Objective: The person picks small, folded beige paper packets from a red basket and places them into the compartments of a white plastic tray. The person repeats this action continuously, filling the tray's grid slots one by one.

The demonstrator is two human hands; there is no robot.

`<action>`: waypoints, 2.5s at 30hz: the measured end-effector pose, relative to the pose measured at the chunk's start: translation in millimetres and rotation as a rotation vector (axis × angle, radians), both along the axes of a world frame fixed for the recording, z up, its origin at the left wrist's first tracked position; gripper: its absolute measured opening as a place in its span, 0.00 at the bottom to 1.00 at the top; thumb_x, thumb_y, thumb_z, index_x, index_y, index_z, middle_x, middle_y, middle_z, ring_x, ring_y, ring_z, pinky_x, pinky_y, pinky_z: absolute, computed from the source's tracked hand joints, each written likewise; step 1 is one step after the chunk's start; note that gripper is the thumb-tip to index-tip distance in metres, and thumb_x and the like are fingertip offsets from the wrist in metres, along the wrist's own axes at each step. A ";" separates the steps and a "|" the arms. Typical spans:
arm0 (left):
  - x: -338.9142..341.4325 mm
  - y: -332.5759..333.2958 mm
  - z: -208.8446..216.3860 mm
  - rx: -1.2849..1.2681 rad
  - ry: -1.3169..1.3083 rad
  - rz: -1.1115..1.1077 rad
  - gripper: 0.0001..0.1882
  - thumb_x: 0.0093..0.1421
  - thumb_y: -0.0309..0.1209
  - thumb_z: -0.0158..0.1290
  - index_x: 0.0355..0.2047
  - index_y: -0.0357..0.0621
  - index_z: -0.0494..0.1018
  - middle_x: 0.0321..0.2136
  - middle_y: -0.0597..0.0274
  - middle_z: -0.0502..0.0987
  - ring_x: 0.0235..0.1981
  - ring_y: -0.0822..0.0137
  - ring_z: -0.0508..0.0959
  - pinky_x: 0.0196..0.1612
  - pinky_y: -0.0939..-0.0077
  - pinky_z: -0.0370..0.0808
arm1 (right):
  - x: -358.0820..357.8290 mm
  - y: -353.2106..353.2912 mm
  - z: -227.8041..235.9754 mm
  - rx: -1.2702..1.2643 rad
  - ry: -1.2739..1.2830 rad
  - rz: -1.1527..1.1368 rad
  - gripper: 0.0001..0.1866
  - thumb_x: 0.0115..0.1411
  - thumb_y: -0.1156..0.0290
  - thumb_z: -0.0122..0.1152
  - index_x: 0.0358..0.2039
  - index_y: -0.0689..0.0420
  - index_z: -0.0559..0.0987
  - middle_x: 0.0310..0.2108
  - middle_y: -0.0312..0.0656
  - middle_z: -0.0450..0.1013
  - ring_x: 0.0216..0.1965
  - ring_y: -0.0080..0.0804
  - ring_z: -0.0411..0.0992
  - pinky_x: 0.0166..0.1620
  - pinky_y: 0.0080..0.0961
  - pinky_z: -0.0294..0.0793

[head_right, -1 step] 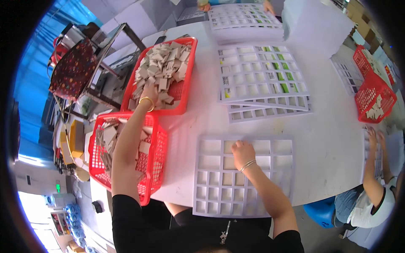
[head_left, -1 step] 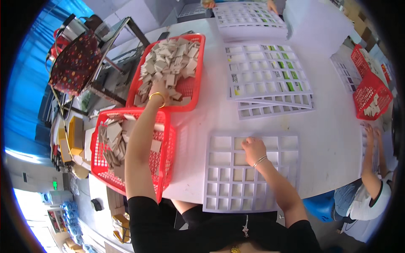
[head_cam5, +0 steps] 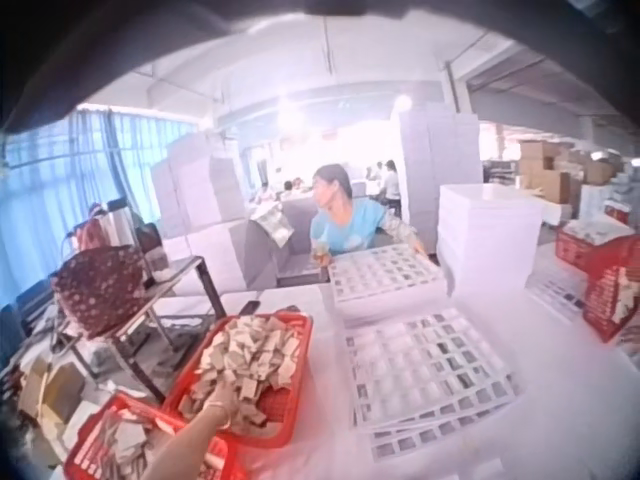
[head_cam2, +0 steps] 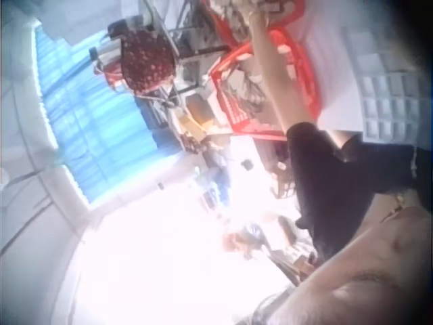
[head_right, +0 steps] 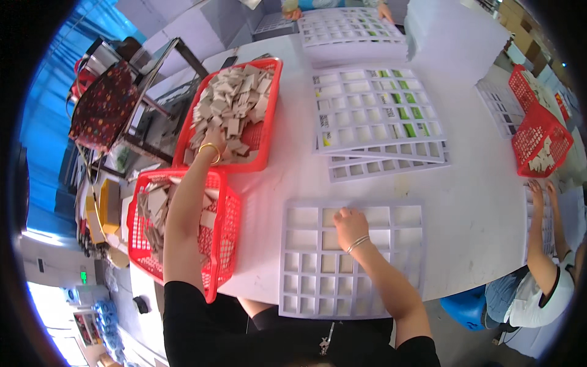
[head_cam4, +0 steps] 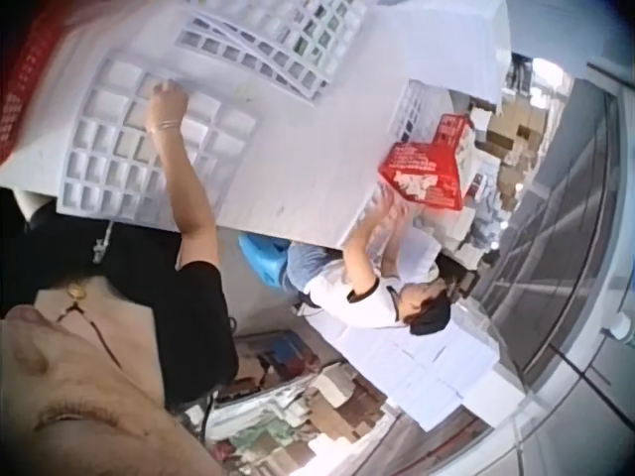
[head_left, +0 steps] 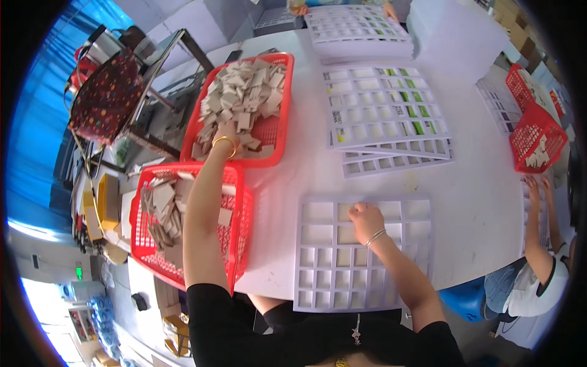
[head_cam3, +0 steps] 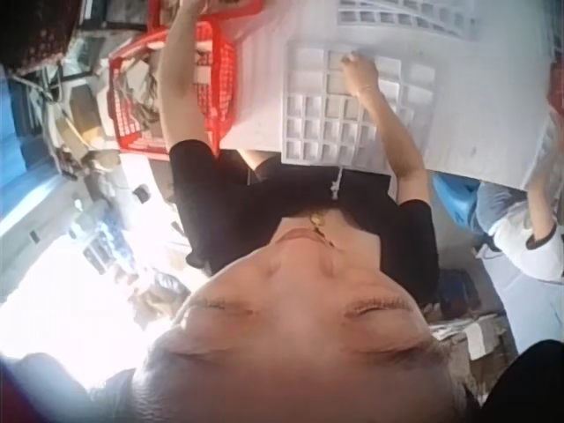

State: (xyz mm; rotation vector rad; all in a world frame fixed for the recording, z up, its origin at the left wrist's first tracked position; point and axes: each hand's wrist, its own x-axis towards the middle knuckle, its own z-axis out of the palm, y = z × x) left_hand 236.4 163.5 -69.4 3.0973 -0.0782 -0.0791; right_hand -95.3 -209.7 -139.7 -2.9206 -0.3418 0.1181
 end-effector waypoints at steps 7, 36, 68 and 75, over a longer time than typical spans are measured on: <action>31.4 -30.4 -37.8 0.166 0.280 0.055 0.40 0.43 0.42 0.66 0.55 0.42 0.64 0.51 0.43 0.70 0.53 0.52 0.71 0.55 0.63 0.69 | -2.7 -13.2 13.7 0.125 0.014 -0.043 0.18 0.42 0.76 0.62 0.38 0.53 0.78 0.39 0.39 0.69 0.41 0.37 0.69 0.42 0.33 0.70; -276.4 -184.7 40.2 -0.781 0.379 -0.514 0.15 0.50 0.30 0.61 0.36 0.39 0.71 0.28 0.60 0.77 0.26 0.71 0.77 0.31 0.75 0.74 | -15.6 6.4 79.8 1.462 -0.031 -0.215 0.16 0.55 0.75 0.62 0.44 0.61 0.71 0.34 0.39 0.71 0.27 0.20 0.73 0.28 0.18 0.73; -411.6 -168.2 -52.5 -0.540 0.370 -0.549 0.06 0.54 0.27 0.54 0.34 0.44 0.73 0.33 0.59 0.76 0.33 0.56 0.77 0.35 0.63 0.74 | -172.2 -36.4 29.1 1.304 0.243 -0.479 0.13 0.60 0.76 0.52 0.47 0.59 0.71 0.33 0.36 0.68 0.27 0.16 0.69 0.18 0.12 0.65; -428.9 -179.1 -28.8 -0.384 0.269 -0.529 0.07 0.54 0.28 0.54 0.35 0.49 0.74 0.39 0.62 0.71 0.32 0.56 0.78 0.32 0.63 0.76 | -161.8 -25.6 26.1 1.010 0.107 -0.327 0.10 0.56 0.77 0.55 0.39 0.61 0.75 0.31 0.41 0.73 0.28 0.28 0.72 0.33 0.25 0.73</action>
